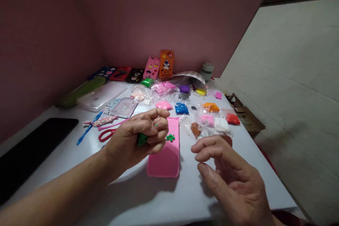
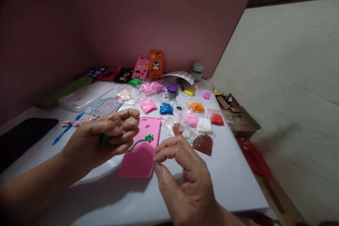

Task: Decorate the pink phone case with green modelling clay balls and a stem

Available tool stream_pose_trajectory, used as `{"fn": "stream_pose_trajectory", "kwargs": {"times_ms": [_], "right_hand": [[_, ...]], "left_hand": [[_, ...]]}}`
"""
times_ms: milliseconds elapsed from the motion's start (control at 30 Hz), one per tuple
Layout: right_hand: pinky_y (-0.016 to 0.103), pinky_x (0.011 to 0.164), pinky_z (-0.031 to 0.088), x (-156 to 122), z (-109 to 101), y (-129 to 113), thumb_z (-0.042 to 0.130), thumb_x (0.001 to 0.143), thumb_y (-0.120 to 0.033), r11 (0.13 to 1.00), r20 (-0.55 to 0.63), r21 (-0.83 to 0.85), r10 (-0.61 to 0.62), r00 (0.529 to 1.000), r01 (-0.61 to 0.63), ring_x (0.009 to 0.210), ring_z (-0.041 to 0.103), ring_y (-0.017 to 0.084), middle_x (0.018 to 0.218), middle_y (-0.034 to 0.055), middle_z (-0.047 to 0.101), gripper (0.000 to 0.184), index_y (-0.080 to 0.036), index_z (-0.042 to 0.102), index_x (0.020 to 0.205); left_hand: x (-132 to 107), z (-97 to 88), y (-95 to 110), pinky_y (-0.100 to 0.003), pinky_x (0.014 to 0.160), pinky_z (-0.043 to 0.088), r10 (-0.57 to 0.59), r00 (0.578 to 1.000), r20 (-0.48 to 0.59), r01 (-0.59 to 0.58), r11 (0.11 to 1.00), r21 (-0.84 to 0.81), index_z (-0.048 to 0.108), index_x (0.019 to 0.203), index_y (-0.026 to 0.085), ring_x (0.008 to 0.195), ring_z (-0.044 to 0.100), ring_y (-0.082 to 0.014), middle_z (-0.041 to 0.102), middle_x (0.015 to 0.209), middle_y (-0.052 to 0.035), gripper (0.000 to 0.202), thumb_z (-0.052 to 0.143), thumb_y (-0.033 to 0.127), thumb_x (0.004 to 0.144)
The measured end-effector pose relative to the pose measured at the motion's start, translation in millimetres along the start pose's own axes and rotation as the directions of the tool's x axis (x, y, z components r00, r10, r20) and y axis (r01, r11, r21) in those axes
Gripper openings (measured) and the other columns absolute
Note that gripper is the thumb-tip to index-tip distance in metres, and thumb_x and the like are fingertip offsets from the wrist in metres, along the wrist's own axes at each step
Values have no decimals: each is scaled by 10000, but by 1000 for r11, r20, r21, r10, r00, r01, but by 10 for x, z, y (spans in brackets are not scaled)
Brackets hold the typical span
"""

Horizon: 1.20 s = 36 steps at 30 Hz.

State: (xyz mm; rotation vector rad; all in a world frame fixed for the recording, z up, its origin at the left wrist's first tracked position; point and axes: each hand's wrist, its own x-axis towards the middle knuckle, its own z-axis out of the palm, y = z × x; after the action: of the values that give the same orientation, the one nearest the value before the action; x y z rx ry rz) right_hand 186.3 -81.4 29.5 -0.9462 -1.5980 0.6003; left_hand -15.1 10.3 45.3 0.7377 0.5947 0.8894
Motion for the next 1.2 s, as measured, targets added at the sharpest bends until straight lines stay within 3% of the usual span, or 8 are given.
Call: {"fn": "stream_pose_trajectory", "kwargs": {"times_ms": [267, 533, 867, 1000, 1100, 1167, 1200], "right_hand": [[262, 941, 542, -79, 286, 102, 613, 938, -92, 974, -62, 207, 102, 993, -87, 1023, 668, 148, 1034, -2, 679, 245, -272, 691, 1085], [298, 928, 522, -125, 386, 112, 603, 972, -127, 949, -50, 285, 156, 987, -135, 1008, 657, 166, 1019, 7, 656, 166, -254, 663, 1060], [283, 928, 513, -229, 418, 112, 637, 1000, -202, 866, -81, 455, 274, 958, -209, 1000, 639, 157, 1037, -4, 663, 143, -287, 691, 1101], [312, 1049, 488, -243, 583, 78, 642, 1030, -270, 756, -184, 645, 295, 938, -111, 1158, 623, 167, 1216, -2, 671, 238, -343, 678, 1253], [337, 1130, 456, -206, 682, 33, 668, 1027, -347, 596, -170, 796, 388, 906, -106, 1321, 583, 182, 1357, -4, 668, 315, -368, 671, 1341], [358, 1158, 448, -146, 694, -20, 683, 1004, -435, 460, -114, 879, 456, 883, -124, 1330, 585, 202, 1295, 6, 696, 289, -335, 719, 1273], [373, 1157, 459, -109, 682, -49, 679, 993, -478, 392, -80, 911, 475, 876, -129, 1292, 607, 214, 1226, 13, 711, 276, -314, 746, 1204]], "left_hand": [[-67, 100, 53, -172, 398, 383, 21, 999, 39, -24, 997, 80, 745, 828, 144, 467, 434, -83, 576, 651, -5, 273, 684, 103, 564], [-126, 203, 36, -116, 360, 309, 44, 998, 49, -50, 990, 129, 732, 832, 169, 431, 318, -58, 463, 519, 53, 98, 776, 125, 757], [-200, 303, -68, -176, 420, 368, 110, 993, -29, -107, 991, 86, 716, 778, 150, 477, 379, -71, 479, 603, 39, 269, 643, 92, 527], [-192, 416, -197, -214, 485, 433, 211, 977, -39, -205, 973, 108, 730, 798, 159, 525, 470, -91, 576, 689, 9, 291, 631, 109, 529], [-224, 510, -363, -238, 648, 521, 315, 948, -52, -306, 943, 133, 758, 870, 206, 654, 575, -121, 649, 753, 8, 324, 650, 96, 584], [-259, 551, -498, -244, 775, 532, 428, 904, -7, -412, 875, 253, 772, 977, 250, 827, 639, -151, 709, 894, 2, 363, 648, 79, 682], [-276, 561, -565, -254, 840, 527, 498, 865, 55, -483, 800, 355, 769, 1051, 271, 927, 647, -166, 717, 994, 0, 383, 630, 75, 754]]}}
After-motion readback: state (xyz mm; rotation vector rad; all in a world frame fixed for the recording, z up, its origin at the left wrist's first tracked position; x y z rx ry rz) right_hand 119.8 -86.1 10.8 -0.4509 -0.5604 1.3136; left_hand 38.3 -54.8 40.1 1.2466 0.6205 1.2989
